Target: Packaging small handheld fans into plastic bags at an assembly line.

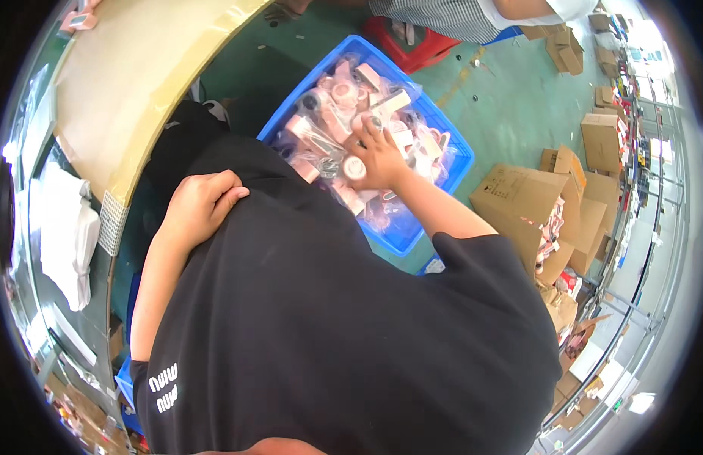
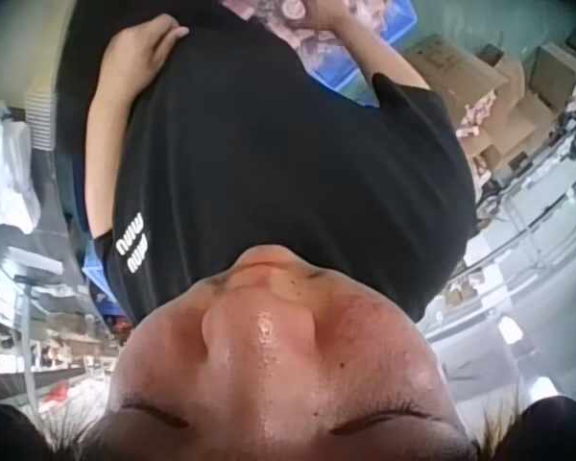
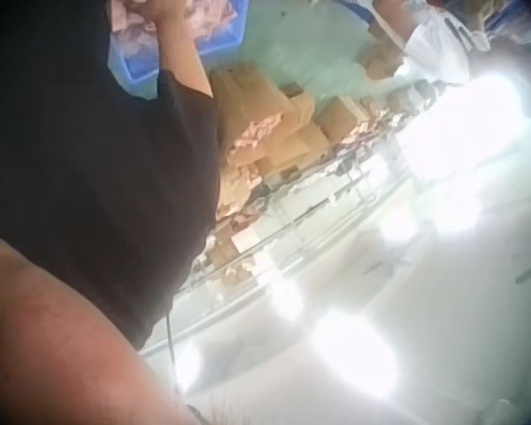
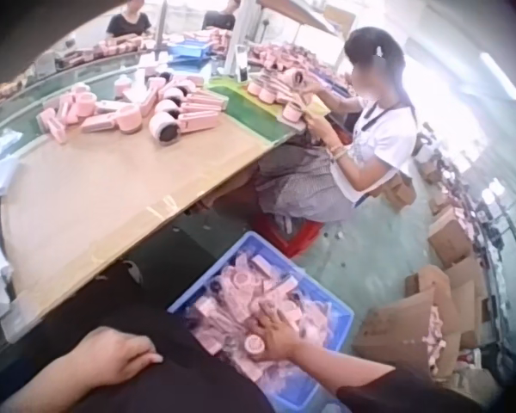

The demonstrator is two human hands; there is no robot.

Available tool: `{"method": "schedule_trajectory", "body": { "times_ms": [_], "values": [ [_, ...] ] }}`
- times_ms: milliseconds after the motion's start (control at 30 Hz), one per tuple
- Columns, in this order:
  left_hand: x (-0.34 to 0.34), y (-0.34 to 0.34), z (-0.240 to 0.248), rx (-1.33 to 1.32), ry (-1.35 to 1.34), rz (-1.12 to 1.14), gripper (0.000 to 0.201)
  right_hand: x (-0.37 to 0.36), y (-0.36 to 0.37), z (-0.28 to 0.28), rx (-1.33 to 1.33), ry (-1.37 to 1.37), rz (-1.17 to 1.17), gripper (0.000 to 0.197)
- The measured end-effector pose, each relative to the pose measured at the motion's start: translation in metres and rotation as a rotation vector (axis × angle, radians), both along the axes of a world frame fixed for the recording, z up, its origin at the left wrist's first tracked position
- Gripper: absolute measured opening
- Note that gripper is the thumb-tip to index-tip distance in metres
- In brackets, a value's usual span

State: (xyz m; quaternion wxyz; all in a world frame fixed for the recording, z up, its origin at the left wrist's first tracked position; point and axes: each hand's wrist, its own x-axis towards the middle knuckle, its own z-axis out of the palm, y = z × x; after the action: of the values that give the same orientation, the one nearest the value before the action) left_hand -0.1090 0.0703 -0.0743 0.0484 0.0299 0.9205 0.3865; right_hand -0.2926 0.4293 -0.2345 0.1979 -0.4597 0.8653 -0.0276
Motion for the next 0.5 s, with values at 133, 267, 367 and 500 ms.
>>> {"method": "schedule_trajectory", "body": {
  "times_ms": [133, 267, 367, 500],
  "values": [
    [-0.004, -0.001, 0.000, 0.047, -0.045, -0.045, 0.021, 0.055, 0.073, -0.010, -0.134, -0.014, -0.073, 0.073],
    [-0.006, 0.003, 0.000, 0.056, -0.083, -0.069, 0.022, 0.080, 0.141, -0.019, -0.069, -0.019, -0.172, 0.073],
    [-0.010, 0.005, 0.000, 0.056, -0.074, -0.075, 0.023, 0.085, 0.180, -0.020, 0.054, -0.114, -0.248, 0.072],
    [-0.014, 0.006, 0.000, 0.048, -0.062, -0.092, 0.024, 0.071, 0.176, -0.024, 0.157, -0.227, -0.121, 0.059]
  ]
}}
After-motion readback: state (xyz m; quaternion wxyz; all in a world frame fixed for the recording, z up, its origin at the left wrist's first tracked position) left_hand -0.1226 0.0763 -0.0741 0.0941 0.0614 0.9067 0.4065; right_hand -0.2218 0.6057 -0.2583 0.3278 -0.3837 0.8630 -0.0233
